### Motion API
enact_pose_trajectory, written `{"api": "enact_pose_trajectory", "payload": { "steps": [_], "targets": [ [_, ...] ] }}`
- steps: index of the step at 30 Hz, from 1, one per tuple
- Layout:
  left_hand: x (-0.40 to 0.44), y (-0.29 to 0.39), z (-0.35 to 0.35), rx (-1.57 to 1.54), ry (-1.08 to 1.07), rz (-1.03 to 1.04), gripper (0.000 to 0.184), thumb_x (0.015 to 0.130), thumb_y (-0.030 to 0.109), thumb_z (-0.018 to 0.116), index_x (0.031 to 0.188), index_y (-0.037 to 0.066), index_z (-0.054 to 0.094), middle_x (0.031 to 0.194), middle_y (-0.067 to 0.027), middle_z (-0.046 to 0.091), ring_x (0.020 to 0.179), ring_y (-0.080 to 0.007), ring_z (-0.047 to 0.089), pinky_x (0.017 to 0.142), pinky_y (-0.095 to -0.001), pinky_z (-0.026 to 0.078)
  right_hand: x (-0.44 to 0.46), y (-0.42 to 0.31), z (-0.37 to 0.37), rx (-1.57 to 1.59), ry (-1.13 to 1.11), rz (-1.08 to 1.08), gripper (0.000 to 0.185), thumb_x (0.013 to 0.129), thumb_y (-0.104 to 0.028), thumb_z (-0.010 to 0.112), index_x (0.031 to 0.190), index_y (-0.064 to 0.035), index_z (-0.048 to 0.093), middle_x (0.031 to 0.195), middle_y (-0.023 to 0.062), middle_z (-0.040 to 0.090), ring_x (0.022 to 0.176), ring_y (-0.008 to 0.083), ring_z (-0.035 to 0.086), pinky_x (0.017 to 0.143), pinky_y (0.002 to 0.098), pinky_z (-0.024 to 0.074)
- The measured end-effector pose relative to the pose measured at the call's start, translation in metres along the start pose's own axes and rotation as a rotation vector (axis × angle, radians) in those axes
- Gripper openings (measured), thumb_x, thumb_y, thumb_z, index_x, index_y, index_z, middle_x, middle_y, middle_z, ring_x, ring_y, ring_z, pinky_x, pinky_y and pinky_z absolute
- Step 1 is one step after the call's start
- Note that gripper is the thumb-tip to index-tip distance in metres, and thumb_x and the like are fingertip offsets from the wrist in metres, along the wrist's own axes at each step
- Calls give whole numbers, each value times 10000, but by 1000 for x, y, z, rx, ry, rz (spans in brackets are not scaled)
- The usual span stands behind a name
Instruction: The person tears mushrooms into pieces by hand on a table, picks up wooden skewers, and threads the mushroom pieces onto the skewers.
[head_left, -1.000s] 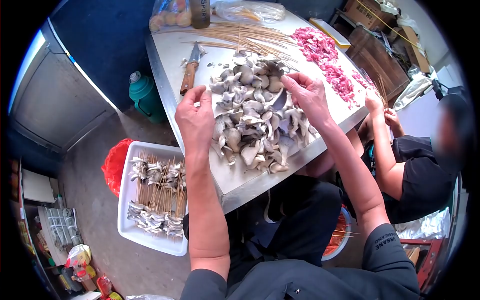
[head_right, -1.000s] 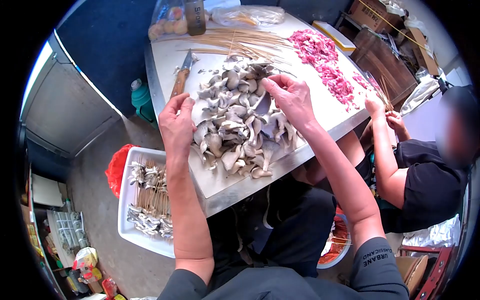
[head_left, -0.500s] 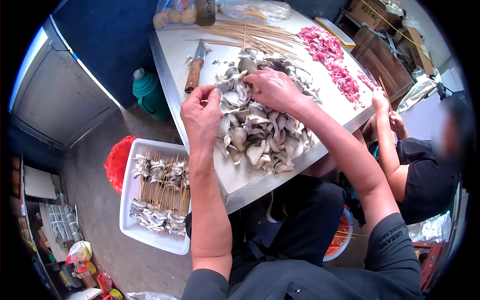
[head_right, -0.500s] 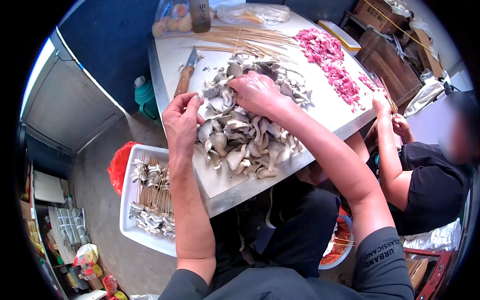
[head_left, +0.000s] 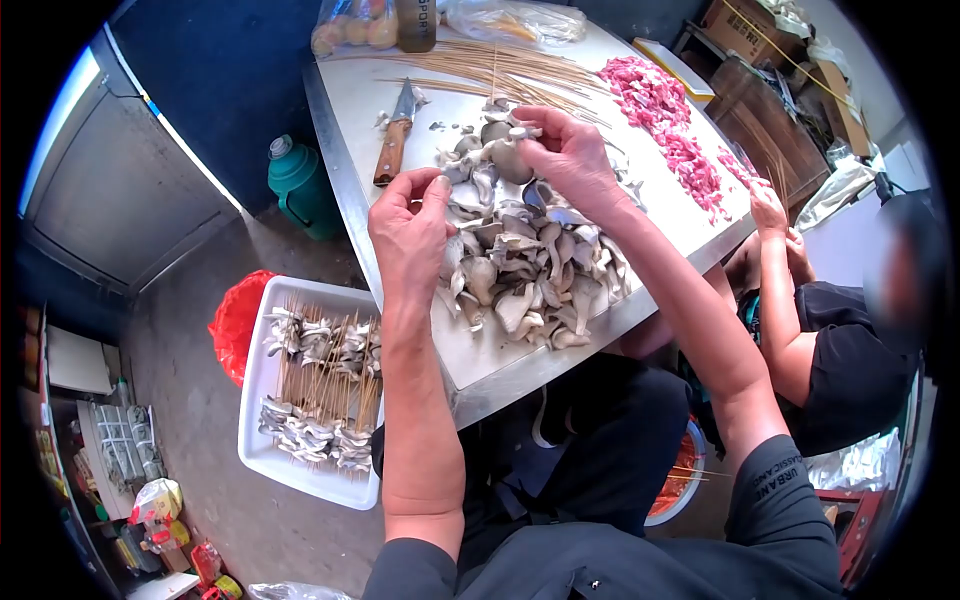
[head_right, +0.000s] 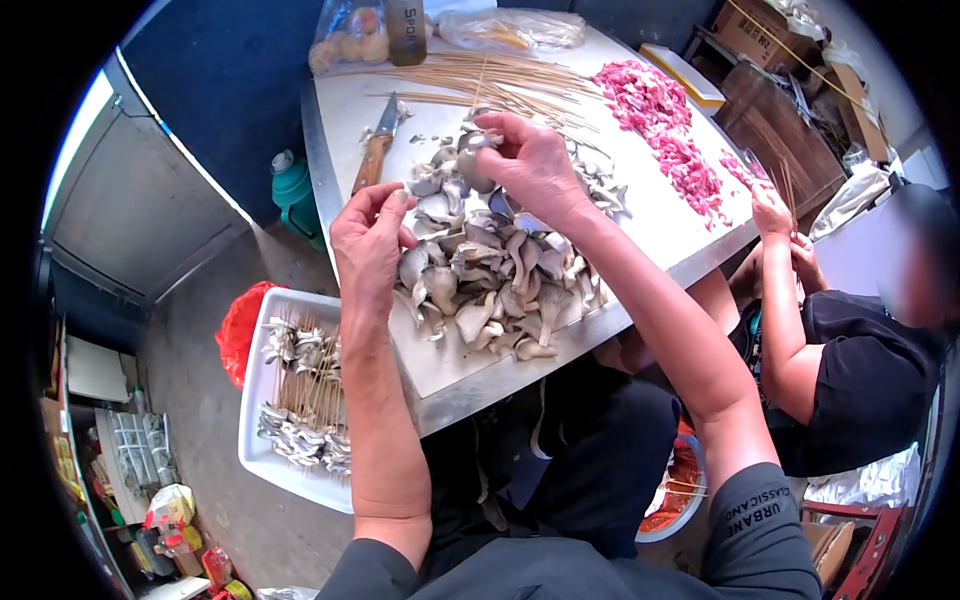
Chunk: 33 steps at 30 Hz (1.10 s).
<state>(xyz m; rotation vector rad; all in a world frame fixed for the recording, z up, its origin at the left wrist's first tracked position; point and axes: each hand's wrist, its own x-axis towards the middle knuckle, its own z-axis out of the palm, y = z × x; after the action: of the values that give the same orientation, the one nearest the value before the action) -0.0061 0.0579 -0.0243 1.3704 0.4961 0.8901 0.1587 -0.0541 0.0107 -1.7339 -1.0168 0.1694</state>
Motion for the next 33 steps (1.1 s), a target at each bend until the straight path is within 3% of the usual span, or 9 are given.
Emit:
{"api": "enact_pose_trajectory", "payload": {
  "steps": [5,7,10,16,19,22,25,29,33],
  "targets": [
    [-5,11,4,-133,-134,-145,225,944,209,621,1022,-2,637,870,-73,677,616,-83,603,525,-181,445,-15,-19,14,428,-34,47,307,862,-88,630,1156,3,644,882,28,668,772,75,610,700,218,514],
    [-5,11,3,-214,-199,-230,215,948,212,616,1012,8,628,871,-75,677,641,-103,632,528,-184,457,-27,-29,23,495,-121,-5,266,898,-52,629,1159,-4,633,1024,53,686,877,76,626,803,229,525],
    [-1,2,-2,-456,-153,-186,125,953,150,590,975,27,587,885,-97,676,695,-161,672,557,-219,505,-33,-26,26,371,-126,-5,298,870,-108,689,1143,6,647,964,38,682,817,61,601,750,211,506],
    [-3,4,2,-283,-78,-33,119,961,135,566,1009,30,597,854,-39,659,718,-111,629,628,-221,475,-39,-18,12,80,-94,97,316,860,-151,725,1133,-7,656,979,40,671,842,49,597,747,192,495],
    [-4,11,4,-169,-121,-6,130,971,140,547,1009,30,606,825,-19,646,719,-84,599,649,-219,456,-40,-20,10,-121,38,-203,340,820,-241,744,1060,-7,687,914,79,691,801,113,621,740,259,501],
    [-4,9,2,13,-222,15,150,972,159,553,971,24,620,806,-20,644,706,-80,596,632,-216,466,-40,-26,12,-155,20,-266,323,818,-233,745,1039,-4,688,904,74,686,796,103,622,716,252,505],
    [-6,10,4,16,-319,30,158,964,164,573,947,23,641,795,-22,647,699,-80,600,616,-215,482,-43,-41,8,-105,-108,-87,332,816,-229,749,1043,4,684,878,67,682,788,88,621,681,245,507],
    [-6,11,-4,-230,-332,-62,129,917,137,642,978,24,658,828,-40,672,708,-96,617,594,-230,505,-43,-29,7,172,-189,-20,278,832,-151,741,1048,15,685,871,44,696,758,63,619,689,227,522],
    [-6,12,-6,-193,-408,-93,125,886,135,677,951,28,681,824,-43,681,704,-102,624,581,-221,495,-48,-33,6,383,-222,77,239,834,-126,733,1000,40,689,842,44,693,775,69,628,700,218,526]
  ]
}}
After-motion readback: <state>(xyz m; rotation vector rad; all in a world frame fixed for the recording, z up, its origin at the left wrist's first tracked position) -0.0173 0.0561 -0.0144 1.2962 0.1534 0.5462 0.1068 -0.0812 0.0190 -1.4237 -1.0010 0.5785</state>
